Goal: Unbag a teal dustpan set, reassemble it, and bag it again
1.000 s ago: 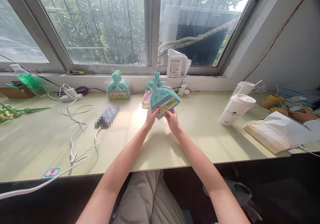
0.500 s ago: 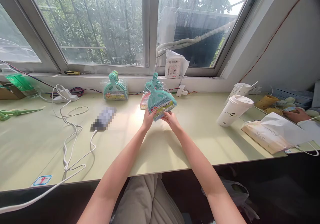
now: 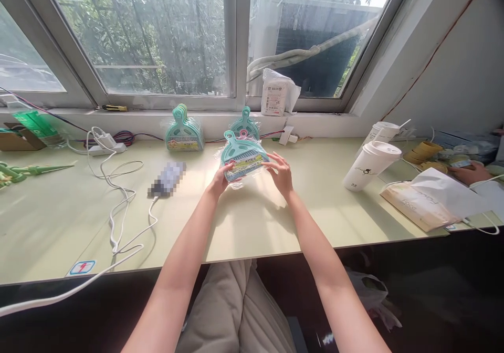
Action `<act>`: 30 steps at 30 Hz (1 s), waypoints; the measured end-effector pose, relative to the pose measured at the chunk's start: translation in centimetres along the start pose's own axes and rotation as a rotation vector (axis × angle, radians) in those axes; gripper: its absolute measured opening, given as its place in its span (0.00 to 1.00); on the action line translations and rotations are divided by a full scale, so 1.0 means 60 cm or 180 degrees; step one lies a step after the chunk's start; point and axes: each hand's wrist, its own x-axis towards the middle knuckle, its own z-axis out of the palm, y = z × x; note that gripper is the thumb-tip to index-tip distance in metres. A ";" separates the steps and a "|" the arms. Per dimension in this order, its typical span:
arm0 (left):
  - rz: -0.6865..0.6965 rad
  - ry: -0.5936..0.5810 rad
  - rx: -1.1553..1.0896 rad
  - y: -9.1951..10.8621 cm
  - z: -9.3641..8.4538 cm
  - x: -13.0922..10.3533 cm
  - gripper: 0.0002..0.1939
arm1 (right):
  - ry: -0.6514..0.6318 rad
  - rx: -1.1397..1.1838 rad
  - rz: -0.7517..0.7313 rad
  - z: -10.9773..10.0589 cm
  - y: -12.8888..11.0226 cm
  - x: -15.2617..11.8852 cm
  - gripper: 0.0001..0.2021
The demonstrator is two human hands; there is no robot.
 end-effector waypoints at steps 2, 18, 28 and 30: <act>-0.0131 -0.0091 0.0020 -0.007 -0.002 0.003 0.27 | 0.0132 0.0297 0.0073 0.005 0.007 0.002 0.06; -0.0051 -0.0911 0.0812 -0.009 0.002 -0.006 0.31 | 0.0731 0.0697 0.0640 0.000 0.025 0.002 0.11; 0.0187 -0.1031 0.1582 0.005 0.006 -0.017 0.38 | 0.0132 0.1854 0.1986 0.030 0.044 -0.003 0.29; 0.0366 -0.0740 0.1780 0.004 0.011 -0.016 0.42 | -0.0154 0.2139 0.2139 0.027 0.044 -0.001 0.25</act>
